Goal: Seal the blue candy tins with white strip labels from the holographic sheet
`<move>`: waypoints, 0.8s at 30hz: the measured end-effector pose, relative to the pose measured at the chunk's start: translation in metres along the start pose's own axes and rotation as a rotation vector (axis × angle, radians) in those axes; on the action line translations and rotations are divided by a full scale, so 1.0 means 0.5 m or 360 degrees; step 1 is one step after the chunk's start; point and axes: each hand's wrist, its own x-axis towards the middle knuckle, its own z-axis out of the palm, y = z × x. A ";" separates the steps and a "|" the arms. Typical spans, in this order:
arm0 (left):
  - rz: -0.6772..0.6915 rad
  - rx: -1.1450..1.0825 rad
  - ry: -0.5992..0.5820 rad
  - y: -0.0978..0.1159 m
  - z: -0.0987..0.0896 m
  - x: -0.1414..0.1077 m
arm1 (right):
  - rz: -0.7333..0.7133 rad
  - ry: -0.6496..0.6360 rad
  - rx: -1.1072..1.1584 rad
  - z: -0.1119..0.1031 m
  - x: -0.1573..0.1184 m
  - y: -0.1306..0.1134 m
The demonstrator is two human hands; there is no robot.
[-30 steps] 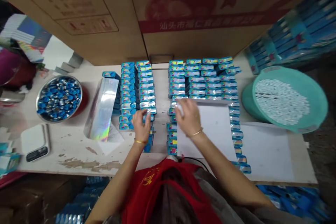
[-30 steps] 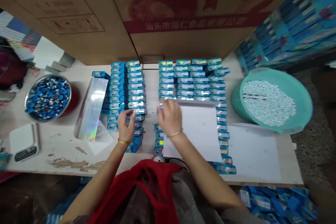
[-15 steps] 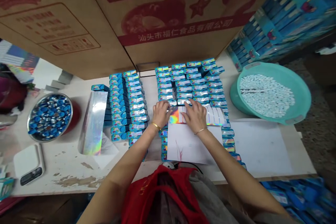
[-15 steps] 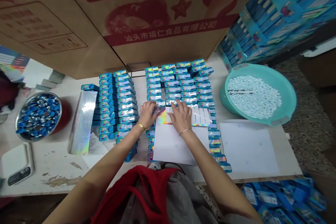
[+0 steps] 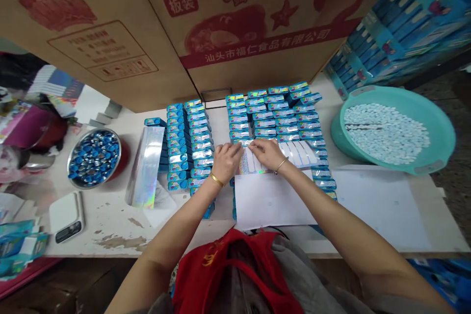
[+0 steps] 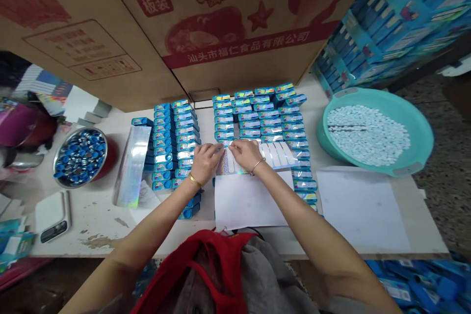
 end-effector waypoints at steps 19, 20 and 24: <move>-0.0254 -0.0086 -0.0028 0.025 0.007 0.004 | 0.0080 -0.0059 -0.0251 -0.032 -0.005 -0.021; -0.0239 -0.0064 -0.0024 0.027 0.015 0.001 | 0.0106 -0.0060 -0.0240 -0.031 -0.002 -0.019; -0.0190 -0.0200 0.0066 0.045 0.026 -0.022 | 0.0172 -0.0076 -0.0300 -0.027 0.012 0.004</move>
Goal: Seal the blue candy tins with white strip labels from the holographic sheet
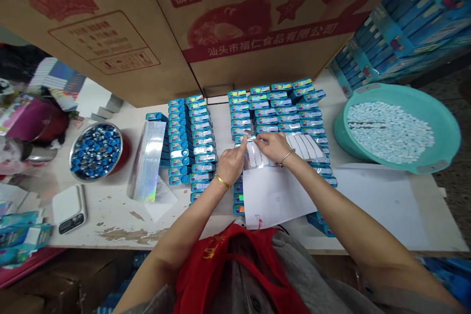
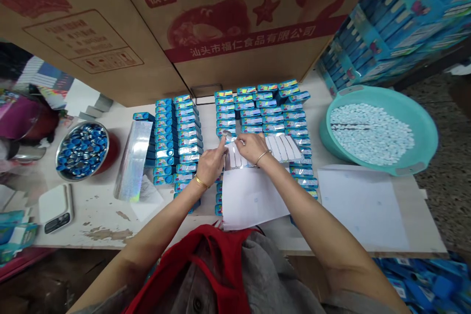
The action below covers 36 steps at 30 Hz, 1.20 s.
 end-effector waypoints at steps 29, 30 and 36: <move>-0.1436 -0.0787 0.0444 -0.024 -0.083 -0.391 | 0.0317 -0.0311 0.1168 0.296 -0.289 -0.205; -0.1425 -0.0702 0.0402 -0.028 -0.081 -0.390 | 0.0318 -0.0296 0.1120 0.304 -0.287 -0.206; -0.1410 -0.0469 0.0217 -0.040 -0.066 -0.391 | 0.0296 -0.0292 0.0886 0.327 -0.281 -0.205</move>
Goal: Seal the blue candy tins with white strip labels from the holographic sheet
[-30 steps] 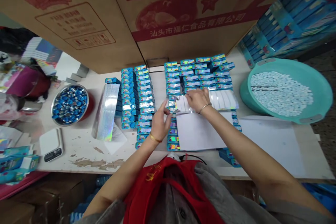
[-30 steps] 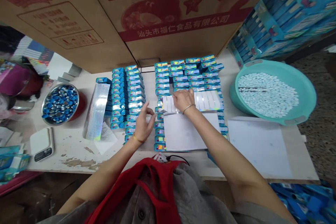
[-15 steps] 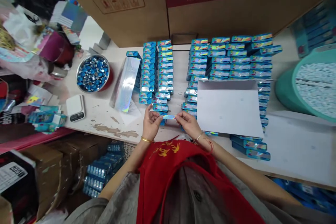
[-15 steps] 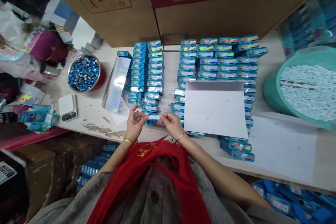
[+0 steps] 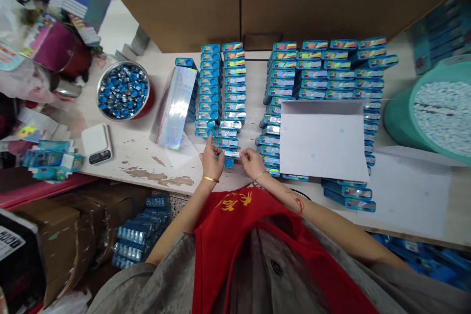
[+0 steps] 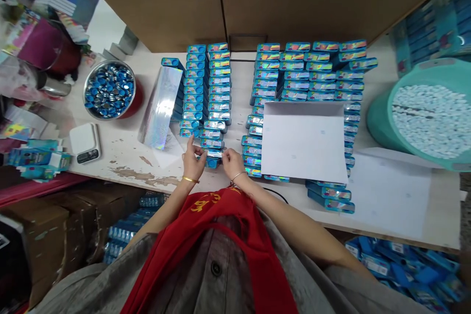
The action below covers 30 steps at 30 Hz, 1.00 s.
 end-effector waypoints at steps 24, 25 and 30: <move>0.0122 -0.0012 0.0468 0.001 -0.015 -0.025 | 0.0680 -0.0181 0.0388 0.047 0.013 0.013; 0.0181 -0.0108 0.0491 0.014 -0.027 -0.035 | 0.0659 -0.0178 0.0403 0.036 0.002 0.012; 0.0068 -0.0713 0.0259 0.054 -0.066 -0.082 | 0.0536 -0.0217 0.0840 -0.026 -0.061 -0.003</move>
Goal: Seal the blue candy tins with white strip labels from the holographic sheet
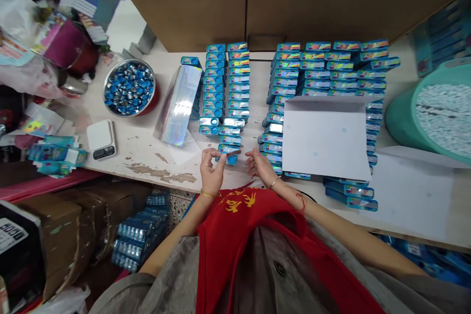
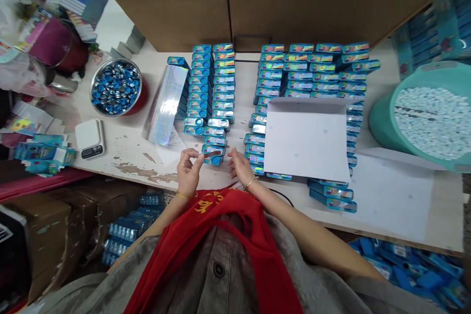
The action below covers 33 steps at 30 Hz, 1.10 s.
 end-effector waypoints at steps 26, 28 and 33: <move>-0.0249 0.0970 -0.0082 -0.109 0.027 -0.009 | 0.0100 0.0017 -0.0614 0.051 0.042 0.025; -0.0274 0.0973 -0.0035 -0.114 0.027 -0.008 | 0.0123 0.0005 -0.0634 0.050 0.040 0.021; -0.0637 0.0670 0.0069 -0.159 0.023 0.001 | 0.0167 -0.0077 -0.0736 0.058 0.031 0.016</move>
